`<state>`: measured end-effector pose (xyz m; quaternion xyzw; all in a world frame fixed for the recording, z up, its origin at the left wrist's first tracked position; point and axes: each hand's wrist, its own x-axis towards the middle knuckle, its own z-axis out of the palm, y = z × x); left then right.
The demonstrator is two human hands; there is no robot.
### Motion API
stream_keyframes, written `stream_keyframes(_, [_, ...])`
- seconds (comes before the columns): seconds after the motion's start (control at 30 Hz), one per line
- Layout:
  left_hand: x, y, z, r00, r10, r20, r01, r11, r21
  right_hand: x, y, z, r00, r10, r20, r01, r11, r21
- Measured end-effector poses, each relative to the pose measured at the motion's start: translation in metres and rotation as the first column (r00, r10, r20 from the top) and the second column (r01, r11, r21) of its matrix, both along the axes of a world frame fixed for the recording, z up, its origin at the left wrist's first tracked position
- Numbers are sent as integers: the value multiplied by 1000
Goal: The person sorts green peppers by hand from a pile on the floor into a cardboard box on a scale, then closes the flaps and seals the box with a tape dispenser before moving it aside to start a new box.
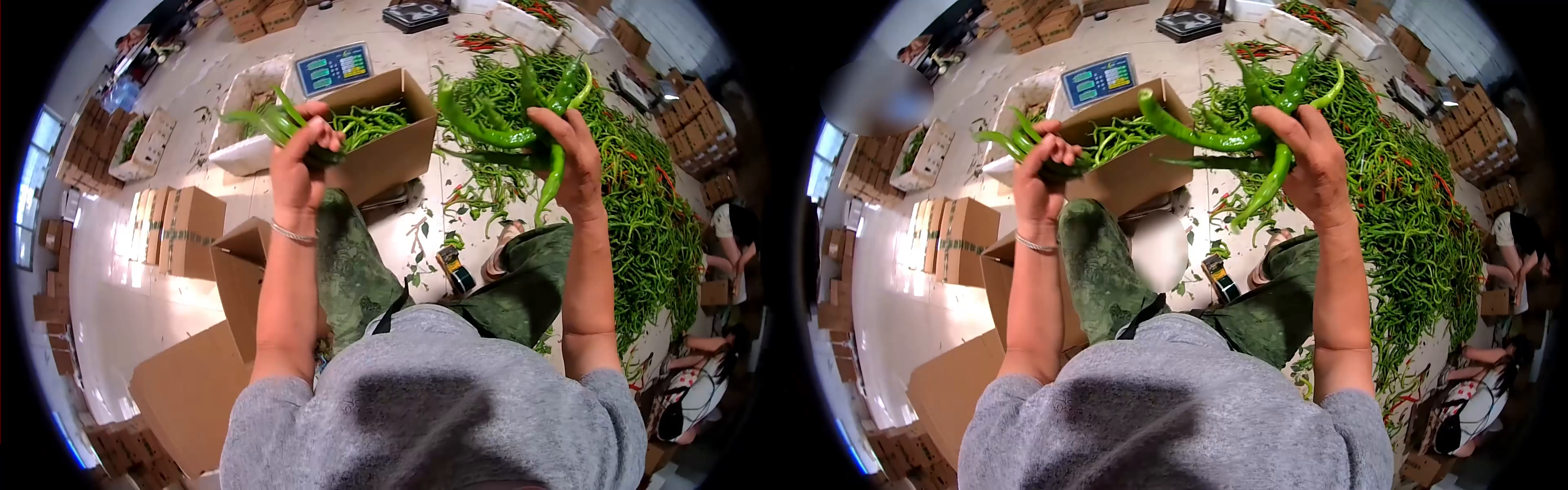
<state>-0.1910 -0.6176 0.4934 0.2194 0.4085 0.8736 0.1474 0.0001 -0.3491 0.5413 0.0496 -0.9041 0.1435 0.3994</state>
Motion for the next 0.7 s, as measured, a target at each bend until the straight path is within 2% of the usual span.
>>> stream_keyframes(0.07, [-13,-15,13,992,82,-96,-89,994,-69,-13,-1,2,998,58,-24,-59,998,-10])
stream_keyframes(0.17, [-36,-24,28,983,85,-164,-114,978,-173,-39,-3,3,999,40,-9,-41,998,-52])
stream_keyframes(0.23, [-60,-21,33,971,-7,-241,-88,921,-379,-62,-4,3,1000,-7,-2,7,1000,-5])
stream_keyframes(0.3, [-96,-10,29,955,-105,-279,-73,826,-560,-83,-16,7,999,28,-33,-27,998,53])
stream_keyframes(0.33, [-112,2,20,957,-122,-263,-57,809,-585,-96,-14,2,1000,27,-6,-27,997,72])
stream_keyframes(0.4, [-145,20,-4,966,-213,-146,34,666,-745,-117,-23,-1,1000,9,20,-11,995,99])
stream_keyframes(0.43, [-169,27,-22,931,-296,-213,-73,420,-905,-132,-24,-9,1000,15,20,-17,994,104])
stream_keyframes(0.47, [-181,33,-43,859,-312,-407,-297,345,-890,-144,-24,-15,1000,27,13,-28,992,122])
stream_keyframes(0.5, [-185,37,-49,911,-291,-292,-235,214,-948,-154,-28,-18,999,27,23,-30,993,118])
stream_keyframes(0.57, [-149,37,-29,917,-100,-385,-320,392,-862,-173,-30,-30,995,39,90,-49,993,110])
stream_keyframes(0.6, [-143,35,-32,958,-74,-277,-168,637,-753,-183,-31,-37,991,48,128,-62,992,109])
stream_keyframes(0.63, [-138,34,-37,984,-84,-156,-18,828,-561,-192,-31,-45,990,41,138,-61,988,142])
stream_keyframes(0.67, [-133,33,-42,991,-126,-37,109,946,-304,-201,-32,-53,987,48,153,-69,988,135])
stream_keyframes(0.7, [-124,30,-39,981,-181,69,191,964,-183,-210,-33,-61,985,55,166,-77,988,131])
